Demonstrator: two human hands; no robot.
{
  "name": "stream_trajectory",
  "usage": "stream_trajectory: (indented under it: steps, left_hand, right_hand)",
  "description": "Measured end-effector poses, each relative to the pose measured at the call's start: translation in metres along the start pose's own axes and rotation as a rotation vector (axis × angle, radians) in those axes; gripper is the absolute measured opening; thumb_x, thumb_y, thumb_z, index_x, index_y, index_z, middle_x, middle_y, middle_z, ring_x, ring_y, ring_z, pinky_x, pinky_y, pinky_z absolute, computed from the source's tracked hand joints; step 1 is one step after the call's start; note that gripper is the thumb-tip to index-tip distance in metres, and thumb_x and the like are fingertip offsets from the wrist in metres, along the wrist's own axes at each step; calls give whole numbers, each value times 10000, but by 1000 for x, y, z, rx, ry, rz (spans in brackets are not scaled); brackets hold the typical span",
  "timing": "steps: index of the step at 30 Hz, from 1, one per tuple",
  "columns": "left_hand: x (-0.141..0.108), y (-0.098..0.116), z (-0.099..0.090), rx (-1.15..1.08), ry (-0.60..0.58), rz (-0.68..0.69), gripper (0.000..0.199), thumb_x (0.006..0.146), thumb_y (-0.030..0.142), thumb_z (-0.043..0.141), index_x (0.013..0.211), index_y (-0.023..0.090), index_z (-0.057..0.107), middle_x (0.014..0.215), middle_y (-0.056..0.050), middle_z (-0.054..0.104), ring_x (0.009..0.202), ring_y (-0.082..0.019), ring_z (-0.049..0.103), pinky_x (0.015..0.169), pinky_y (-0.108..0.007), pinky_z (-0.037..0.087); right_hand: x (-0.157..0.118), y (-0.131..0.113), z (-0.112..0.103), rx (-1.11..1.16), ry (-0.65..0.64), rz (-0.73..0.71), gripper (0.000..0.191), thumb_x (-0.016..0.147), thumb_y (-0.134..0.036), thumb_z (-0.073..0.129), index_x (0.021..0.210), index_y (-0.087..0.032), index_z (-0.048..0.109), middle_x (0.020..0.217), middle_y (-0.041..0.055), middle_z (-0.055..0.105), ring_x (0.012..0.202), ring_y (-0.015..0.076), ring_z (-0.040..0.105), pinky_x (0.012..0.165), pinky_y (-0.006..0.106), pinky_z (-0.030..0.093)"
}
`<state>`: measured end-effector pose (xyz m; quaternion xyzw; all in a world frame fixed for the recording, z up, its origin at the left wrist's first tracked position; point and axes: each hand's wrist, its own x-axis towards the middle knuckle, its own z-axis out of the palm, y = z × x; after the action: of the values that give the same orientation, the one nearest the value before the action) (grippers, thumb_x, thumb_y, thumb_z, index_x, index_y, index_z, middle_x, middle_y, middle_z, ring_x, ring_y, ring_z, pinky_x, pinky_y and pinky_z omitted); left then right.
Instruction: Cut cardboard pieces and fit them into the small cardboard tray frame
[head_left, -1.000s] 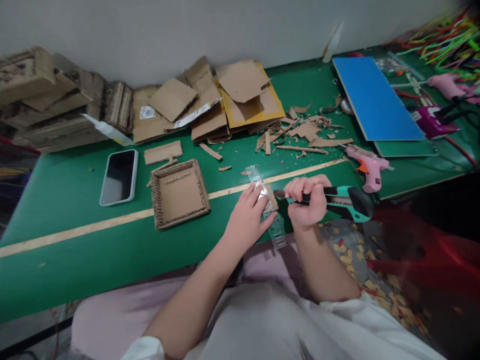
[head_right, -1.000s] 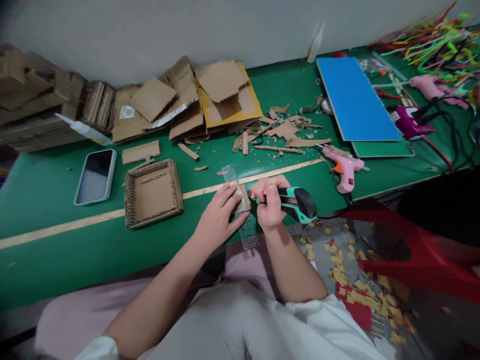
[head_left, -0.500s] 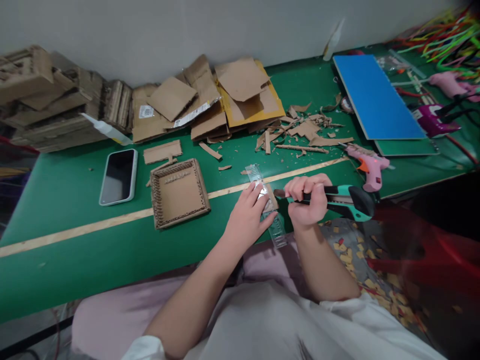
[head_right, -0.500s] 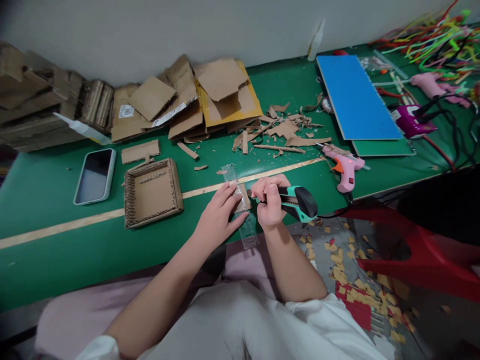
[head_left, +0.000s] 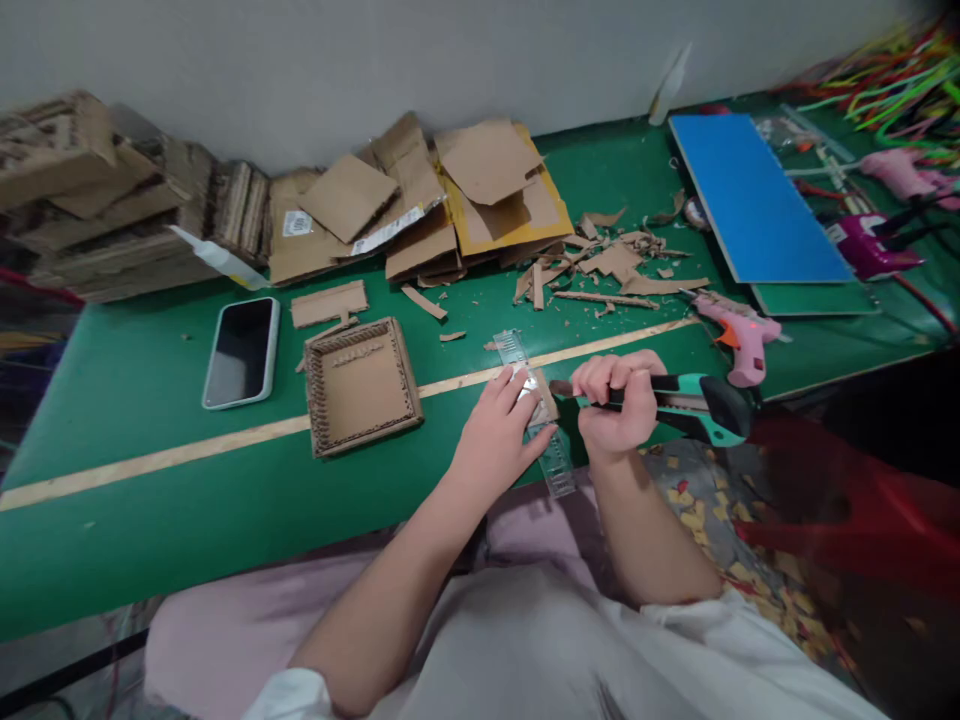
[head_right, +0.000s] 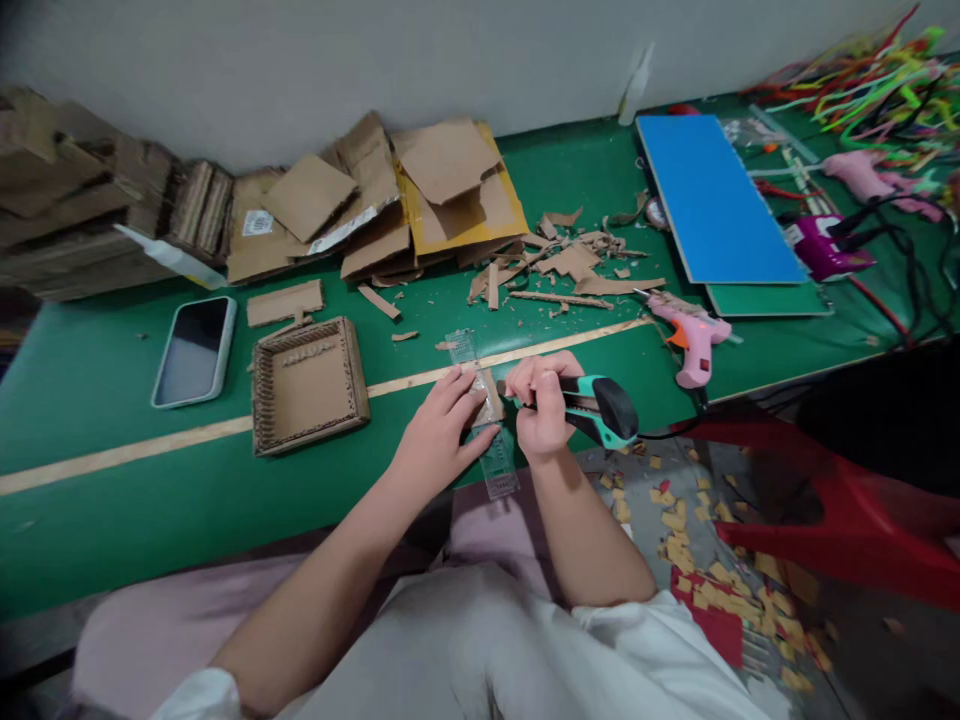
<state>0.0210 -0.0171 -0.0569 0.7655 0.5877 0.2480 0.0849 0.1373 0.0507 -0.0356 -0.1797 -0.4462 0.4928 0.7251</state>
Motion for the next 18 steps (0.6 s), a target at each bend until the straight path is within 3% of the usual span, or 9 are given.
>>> stream_trajectory:
  steps: [9,18]
  left_hand:
    - [-1,-2,3,9,25,1,370,835,370,551,1107,120,537,1284,-158,499,1279,-324,376,1047,-482,368]
    - [0,-1,1,8,19,-7,393,830,359,556,1139,117,525,1292,-169,494,1281,-320,376,1047,-481,365]
  right_hand:
    - [10,-7,7,23,90,-74,218,832,-288,454,631,-206,437,419,-81,295,356,80,291,379,236,312]
    - [12,12,18,-30,-52,-21,223,831,-271,483,625,-206,428,432,-81,311,384,79,335,409,243,327]
